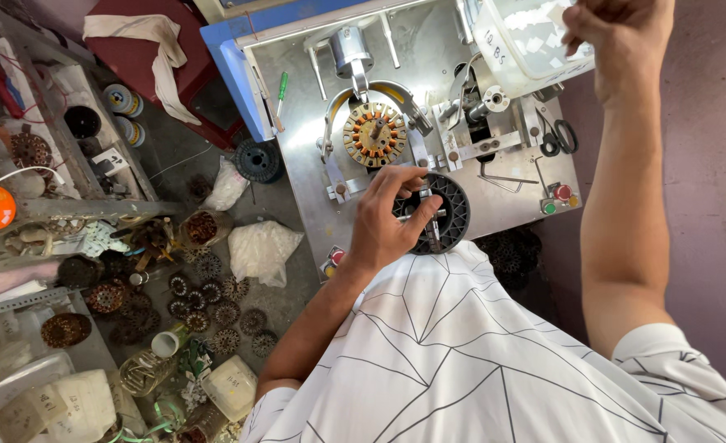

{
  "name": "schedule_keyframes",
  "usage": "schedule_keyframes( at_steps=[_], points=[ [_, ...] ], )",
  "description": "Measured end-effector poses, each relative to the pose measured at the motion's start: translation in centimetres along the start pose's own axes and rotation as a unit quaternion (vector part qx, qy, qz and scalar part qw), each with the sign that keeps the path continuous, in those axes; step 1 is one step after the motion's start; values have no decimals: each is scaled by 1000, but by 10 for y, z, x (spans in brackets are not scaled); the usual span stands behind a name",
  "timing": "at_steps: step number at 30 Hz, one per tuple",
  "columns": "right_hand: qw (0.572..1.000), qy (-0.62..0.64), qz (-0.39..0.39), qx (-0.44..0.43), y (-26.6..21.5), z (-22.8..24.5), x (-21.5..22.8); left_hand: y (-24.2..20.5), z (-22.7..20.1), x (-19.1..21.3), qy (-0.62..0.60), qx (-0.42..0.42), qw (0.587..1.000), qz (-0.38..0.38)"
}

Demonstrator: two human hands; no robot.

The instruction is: The person places small white rectangular components into the slots of a black circular mechanical part. They repeatedly pick up components from a nearby container and insert them into the part. The person then uses a metal tool to adjust the part and removes a circular component from the machine.

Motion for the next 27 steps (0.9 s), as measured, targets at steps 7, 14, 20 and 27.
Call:
schedule_keyframes(
  at_steps=[7, 14, 20, 27],
  points=[
    [975, 119, 175, -60, -147, 17, -100, 29, -18, -15, -158, -2, 987, -21],
    [929, 284, 186, -145, -191, -23, -118, 18, -19, -19, -101, 10, 994, -26],
    [830, 455, 187, -264, -208, -56, -129, 14, -32, -14, 40, -68, 997, 18],
    [918, 265, 176, -238, -215, -65, -127, 7, -29, -25, 87, -89, 988, 97]
  ],
)
Point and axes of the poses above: each hand's wrist, its own y-axis towards the middle knuckle, its own x-axis out of the back of the hand, z = x × y, the point moved 10 cm from there along y, towards the middle knuckle, and after that the axes turned 9 degrees about -x, right-handed, at the moved point
